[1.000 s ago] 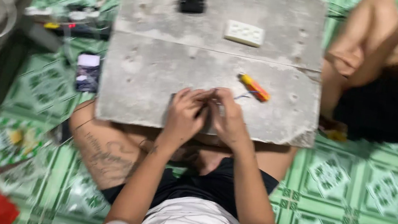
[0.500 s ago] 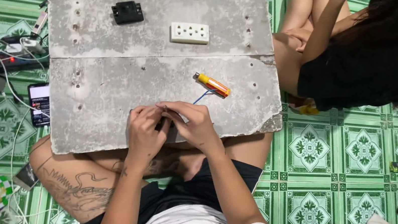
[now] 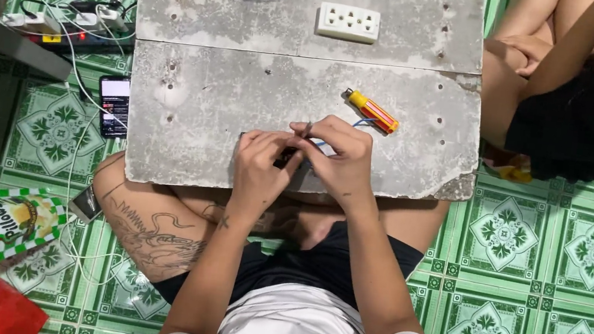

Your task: The person sits on the floor and uses a screwdriver to disassemble a small black electrical component, removing screws and separating internal parts. They then reassemble the component by inserting brass contacts and tightening screws, working on a small table placed on their lap.

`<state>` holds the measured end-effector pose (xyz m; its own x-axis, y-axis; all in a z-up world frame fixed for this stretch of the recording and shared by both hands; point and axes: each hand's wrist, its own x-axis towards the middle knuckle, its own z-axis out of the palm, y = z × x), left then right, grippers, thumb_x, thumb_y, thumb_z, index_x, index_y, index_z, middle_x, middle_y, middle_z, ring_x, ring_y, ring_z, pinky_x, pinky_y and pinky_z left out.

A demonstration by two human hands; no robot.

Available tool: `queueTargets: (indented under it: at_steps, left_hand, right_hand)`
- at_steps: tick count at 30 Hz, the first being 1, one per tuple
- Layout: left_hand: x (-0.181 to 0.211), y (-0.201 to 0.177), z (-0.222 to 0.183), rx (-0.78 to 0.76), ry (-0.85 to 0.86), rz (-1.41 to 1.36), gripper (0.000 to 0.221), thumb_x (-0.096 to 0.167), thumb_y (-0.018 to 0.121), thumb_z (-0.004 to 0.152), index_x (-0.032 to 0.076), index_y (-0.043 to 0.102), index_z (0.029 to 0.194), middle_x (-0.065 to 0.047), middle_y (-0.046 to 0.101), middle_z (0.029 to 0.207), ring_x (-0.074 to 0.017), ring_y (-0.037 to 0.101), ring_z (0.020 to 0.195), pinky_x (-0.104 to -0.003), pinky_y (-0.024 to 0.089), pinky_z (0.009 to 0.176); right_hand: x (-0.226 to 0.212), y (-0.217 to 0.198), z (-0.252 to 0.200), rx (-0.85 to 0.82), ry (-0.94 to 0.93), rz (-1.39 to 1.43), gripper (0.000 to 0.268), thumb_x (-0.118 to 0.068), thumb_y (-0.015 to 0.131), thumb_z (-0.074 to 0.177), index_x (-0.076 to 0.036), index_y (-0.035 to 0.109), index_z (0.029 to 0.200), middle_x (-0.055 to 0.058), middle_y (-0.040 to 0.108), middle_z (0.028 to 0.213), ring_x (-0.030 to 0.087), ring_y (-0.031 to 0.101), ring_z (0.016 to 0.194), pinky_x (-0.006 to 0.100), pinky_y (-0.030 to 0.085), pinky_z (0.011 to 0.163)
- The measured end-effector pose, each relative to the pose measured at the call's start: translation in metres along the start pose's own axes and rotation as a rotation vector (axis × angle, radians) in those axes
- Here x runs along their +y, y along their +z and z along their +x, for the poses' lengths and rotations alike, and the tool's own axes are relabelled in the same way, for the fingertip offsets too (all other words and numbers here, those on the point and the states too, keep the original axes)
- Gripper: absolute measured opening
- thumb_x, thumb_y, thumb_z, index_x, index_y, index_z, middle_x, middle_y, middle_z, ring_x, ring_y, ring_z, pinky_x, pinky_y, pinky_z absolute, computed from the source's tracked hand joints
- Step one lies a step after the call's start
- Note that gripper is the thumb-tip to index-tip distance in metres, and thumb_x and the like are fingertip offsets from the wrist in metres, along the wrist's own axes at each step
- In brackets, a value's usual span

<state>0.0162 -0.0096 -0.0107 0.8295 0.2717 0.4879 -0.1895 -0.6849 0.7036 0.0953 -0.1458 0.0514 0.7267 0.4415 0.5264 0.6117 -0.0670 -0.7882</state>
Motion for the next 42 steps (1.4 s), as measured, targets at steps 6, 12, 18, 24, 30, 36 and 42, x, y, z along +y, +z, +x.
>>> queueTargets:
  at_steps: [6,12,18,24,30,36,42]
  left_hand:
    - [0.001,0.003,-0.001,-0.016,0.03,0.105,0.021,0.016,0.081,0.077,0.015,0.073,0.096,0.002,0.077,0.096,-0.0202,0.073,0.1,-0.039,0.047,0.095]
    - [0.009,0.0,0.001,0.015,0.055,0.161,0.023,0.014,0.078,0.079,0.014,0.074,0.102,0.0,0.075,0.092,-0.022,0.073,0.098,-0.041,0.048,0.096]
    - [0.014,-0.001,0.002,0.004,0.022,0.167,0.014,0.019,0.071,0.084,0.013,0.073,0.096,0.0,0.075,0.094,-0.0201,0.072,0.098,-0.04,0.047,0.098]
    - [0.009,0.005,0.0,0.013,0.02,0.135,0.019,0.017,0.076,0.075,0.015,0.072,0.093,0.001,0.074,0.091,-0.0199,0.073,0.095,-0.041,0.047,0.099]
    - [0.01,0.002,0.001,0.009,0.031,0.15,0.015,0.016,0.073,0.079,0.012,0.073,0.094,-0.001,0.075,0.09,-0.0207,0.073,0.096,-0.041,0.047,0.098]
    - [0.005,0.006,-0.003,0.031,0.021,0.175,0.018,0.016,0.077,0.075,0.013,0.075,0.092,-0.001,0.075,0.087,-0.0211,0.073,0.093,-0.041,0.048,0.098]
    - [0.011,0.004,-0.002,0.039,0.025,0.178,0.019,0.015,0.079,0.075,0.01,0.074,0.093,-0.003,0.076,0.086,-0.0235,0.074,0.092,-0.042,0.048,0.098]
  right_hand:
    - [-0.014,0.001,0.003,-0.101,0.018,0.065,0.019,0.003,0.077,0.091,-0.008,0.081,0.105,0.008,0.078,0.082,0.027,0.076,0.072,0.034,0.059,0.069]
    - [-0.008,0.001,-0.001,-0.18,-0.01,0.06,0.036,0.013,0.062,0.096,0.001,0.07,0.13,0.017,0.078,0.094,0.035,0.077,0.085,0.043,0.061,0.078]
    - [-0.011,0.0,0.0,-0.128,0.022,0.046,0.007,0.001,0.071,0.095,-0.003,0.072,0.101,0.011,0.073,0.089,0.032,0.072,0.081,0.042,0.059,0.079]
    - [0.002,0.001,-0.005,-0.021,0.036,-0.033,0.009,-0.012,0.087,0.086,-0.011,0.08,0.091,0.004,0.069,0.08,0.021,0.071,0.072,0.033,0.057,0.07]
    - [-0.011,0.0,0.004,-0.111,-0.02,-0.06,0.006,0.0,0.079,0.09,-0.006,0.077,0.089,0.008,0.065,0.075,0.031,0.068,0.066,0.036,0.056,0.064]
    - [-0.013,-0.007,0.009,-0.243,-0.037,-0.03,0.013,0.006,0.073,0.091,-0.006,0.076,0.089,0.008,0.067,0.077,0.031,0.067,0.065,0.037,0.056,0.065]
    - [-0.013,-0.007,0.003,-0.201,-0.015,-0.048,0.034,0.007,0.068,0.095,-0.001,0.07,0.128,0.012,0.077,0.089,0.036,0.074,0.078,0.041,0.058,0.07]
